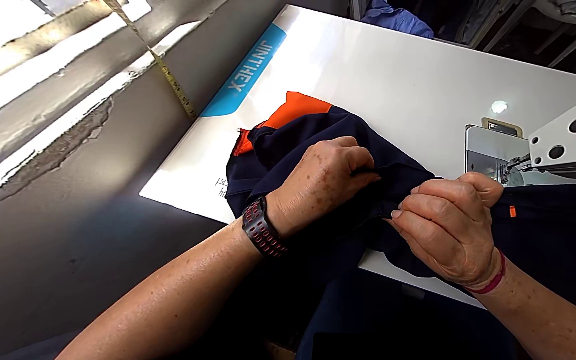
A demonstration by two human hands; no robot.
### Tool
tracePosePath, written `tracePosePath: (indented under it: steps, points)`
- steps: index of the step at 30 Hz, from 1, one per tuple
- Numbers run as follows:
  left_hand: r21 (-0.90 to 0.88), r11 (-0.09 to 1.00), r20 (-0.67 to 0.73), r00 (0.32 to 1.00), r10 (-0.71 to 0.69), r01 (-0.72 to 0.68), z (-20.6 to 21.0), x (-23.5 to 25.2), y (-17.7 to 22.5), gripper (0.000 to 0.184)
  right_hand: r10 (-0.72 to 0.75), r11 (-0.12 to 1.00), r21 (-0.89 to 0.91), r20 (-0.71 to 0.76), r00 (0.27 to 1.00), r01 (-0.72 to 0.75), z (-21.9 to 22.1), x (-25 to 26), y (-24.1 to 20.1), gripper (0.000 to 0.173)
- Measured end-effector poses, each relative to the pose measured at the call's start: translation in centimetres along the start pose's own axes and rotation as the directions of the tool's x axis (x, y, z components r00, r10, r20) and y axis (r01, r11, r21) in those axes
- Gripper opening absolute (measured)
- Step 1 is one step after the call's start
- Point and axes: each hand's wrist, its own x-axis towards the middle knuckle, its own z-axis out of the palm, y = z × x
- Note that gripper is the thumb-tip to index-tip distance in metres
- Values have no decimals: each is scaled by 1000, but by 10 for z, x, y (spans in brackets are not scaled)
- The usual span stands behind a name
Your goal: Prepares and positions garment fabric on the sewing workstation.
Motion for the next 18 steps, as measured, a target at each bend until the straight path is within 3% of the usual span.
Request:
tracePosePath:
  steps: [8,13,18]
  points:
    - [-461,865,227,969,-100,197,-18,0,14,10,146,985,91,-19,989,-144,-1,6,4,6]
    - [-493,868,208,977,40,69,-17,-5,8,16,115,990,80,-26,993,-113,-1,4,2,6]
    - [-419,900,213,976,-30,120,-20,-9,11,15,116,990,87,0,993,-115,-2,4,0,5]
